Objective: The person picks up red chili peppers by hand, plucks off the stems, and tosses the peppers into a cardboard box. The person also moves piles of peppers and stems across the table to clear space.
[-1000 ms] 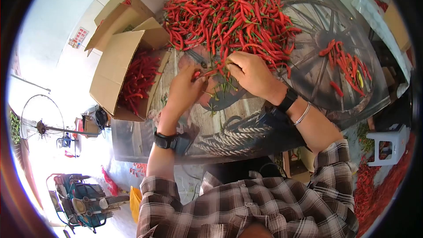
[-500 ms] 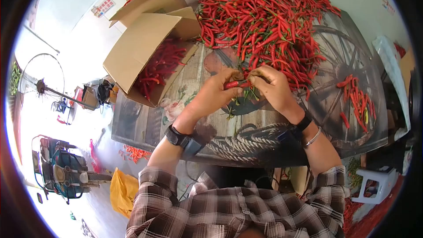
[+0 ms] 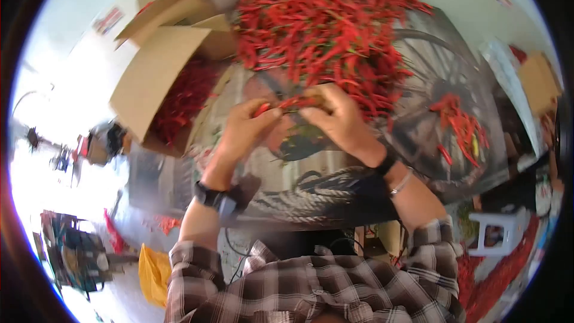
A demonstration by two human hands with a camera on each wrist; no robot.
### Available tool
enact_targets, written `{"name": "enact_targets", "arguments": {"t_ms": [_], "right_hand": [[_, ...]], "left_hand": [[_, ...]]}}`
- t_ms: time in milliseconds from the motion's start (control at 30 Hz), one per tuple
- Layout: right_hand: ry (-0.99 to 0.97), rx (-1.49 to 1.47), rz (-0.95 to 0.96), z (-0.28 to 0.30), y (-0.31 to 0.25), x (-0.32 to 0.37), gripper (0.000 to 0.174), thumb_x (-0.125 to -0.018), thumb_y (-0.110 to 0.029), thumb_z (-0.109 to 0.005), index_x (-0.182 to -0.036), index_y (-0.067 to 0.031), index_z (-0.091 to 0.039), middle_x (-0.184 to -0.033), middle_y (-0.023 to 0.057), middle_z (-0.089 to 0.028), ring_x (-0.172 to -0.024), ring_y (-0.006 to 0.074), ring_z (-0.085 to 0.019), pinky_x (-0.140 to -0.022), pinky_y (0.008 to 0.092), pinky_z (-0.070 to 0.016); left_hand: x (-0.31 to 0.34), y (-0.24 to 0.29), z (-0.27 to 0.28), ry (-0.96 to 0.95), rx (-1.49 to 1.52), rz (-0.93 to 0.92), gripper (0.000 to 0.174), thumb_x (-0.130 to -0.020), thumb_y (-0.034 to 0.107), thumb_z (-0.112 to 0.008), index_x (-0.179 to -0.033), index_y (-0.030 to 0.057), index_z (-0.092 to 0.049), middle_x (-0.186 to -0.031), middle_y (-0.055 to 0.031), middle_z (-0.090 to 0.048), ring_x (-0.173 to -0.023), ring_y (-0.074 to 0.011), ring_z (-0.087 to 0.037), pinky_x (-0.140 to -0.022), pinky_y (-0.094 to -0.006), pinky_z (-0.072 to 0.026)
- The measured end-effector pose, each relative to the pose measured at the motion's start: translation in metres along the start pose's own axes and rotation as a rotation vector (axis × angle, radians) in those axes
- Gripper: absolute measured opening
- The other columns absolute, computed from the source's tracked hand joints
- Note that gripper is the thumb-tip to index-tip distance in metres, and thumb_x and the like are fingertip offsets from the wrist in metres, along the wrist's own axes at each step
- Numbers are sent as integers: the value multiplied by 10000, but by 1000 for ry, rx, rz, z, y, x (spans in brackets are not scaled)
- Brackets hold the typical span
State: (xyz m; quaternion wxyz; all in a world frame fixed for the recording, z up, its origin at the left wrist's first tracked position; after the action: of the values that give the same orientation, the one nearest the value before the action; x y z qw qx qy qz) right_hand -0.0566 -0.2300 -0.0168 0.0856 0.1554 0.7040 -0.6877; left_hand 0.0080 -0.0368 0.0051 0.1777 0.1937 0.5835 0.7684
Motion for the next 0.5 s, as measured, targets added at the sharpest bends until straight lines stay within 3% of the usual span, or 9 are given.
{"name": "enact_targets", "arguments": {"t_ms": [67, 100, 133, 200, 267, 333, 433, 467, 500], "right_hand": [[-49, 254, 131, 3, 5, 0, 242, -804, -166, -655, -968, 5, -606, -838, 116, -564, -814, 209, -566, -712, 336, -446], [-82, 361, 271, 3, 7, 0, 202, -821, -108, -647, -986, -5, -596, -812, 66, -552, -774, 141, -563, -662, 274, -452], [-86, 469, 462, 5, 10, -1, 168, -801, -99, -644, -933, -2, -608, -798, 111, -546, -772, 211, -567, -651, 313, -442], [-108, 339, 261, 4, 8, 4, 108, -784, -63, -627, -860, 12, -610, -798, 127, -541, -759, 237, -557, -667, 324, -435], [-87, 289, 233, 3, 11, 4, 89, -776, -33, -613, -849, 19, -611, -791, 114, -532, -746, 225, -546, -664, 318, -434], [-50, 284, 188, 6, 5, 4, 94, -774, -59, -618, -838, 11, -617, -783, 110, -533, -752, 222, -549, -673, 326, -438], [109, 380, 315, 17, -3, -8, 111, -736, -99, -620, -739, 8, -591, -755, 147, -547, -752, 276, -554, -652, 360, -432], [151, 439, 331, 26, -9, -11, 117, -749, -112, -615, -749, 4, -603, -745, 137, -559, -747, 255, -562, -658, 347, -440], [212, 427, 284, 32, -22, -11, 130, -774, -125, -605, -770, 4, -619, -743, 122, -577, -734, 235, -570, -658, 346, -447]], "left_hand": [[1, 2, -4, -35, -104, -29, 184, -850, 204, -631, -893, 25, -646, -657, 52, -501, -565, -36, -428, -485, -214, -318], [2, 0, -10, -1, -127, -78, 180, -843, 198, -636, -866, 20, -638, -646, 46, -500, -564, -40, -424, -486, -218, -321], [-1, -8, -10, -5, -204, -88, 178, -840, 182, -640, -862, 6, -635, -656, 40, -515, -577, -47, -439, -498, -219, -344], [2, -5, -14, -77, -139, -44, 122, -848, 137, -630, -856, 16, -637, -642, 51, -498, -569, -30, -429, -490, -207, -323], [1, -8, -22, -115, -67, -30, 102, -857, 131, -620, -837, 32, -635, -629, 65, -477, -559, -14, -407, -480, -196, -292], [-1, -14, -22, -1, 96, -58, 149, -868, 137, -641, -930, 3, -660, -651, 47, -528, -548, -23, -439, -479, -183, -320], [-7, -20, -16, -3, 175, -7, 199, -891, 165, -619, -988, -5, -655, -718, 35, -576, -583, -33, -475, -526, -172, -367], [-7, -25, -16, 53, 269, -2, 208, -897, 168, -609, -1001, -8, -650, -739, 31, -586, -600, -34, -485, -541, -174, -379], [-7, -21, -16, 119, 116, -90, 223, -904, 181, -598, -1019, -5, -641, -751, 32, -583, -629, -27, -493, -555, -175, -383]]}}
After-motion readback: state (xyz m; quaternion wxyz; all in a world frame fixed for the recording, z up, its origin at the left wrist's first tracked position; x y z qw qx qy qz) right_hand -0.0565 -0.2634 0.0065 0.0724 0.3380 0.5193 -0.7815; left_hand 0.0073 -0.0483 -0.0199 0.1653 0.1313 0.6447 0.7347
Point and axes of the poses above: each hand's wrist, its own x-axis away from the middle knuckle, its own z-axis out of the back of the hand, y = z × x, the point moved 1 cm from there along -x, towards the middle knuckle
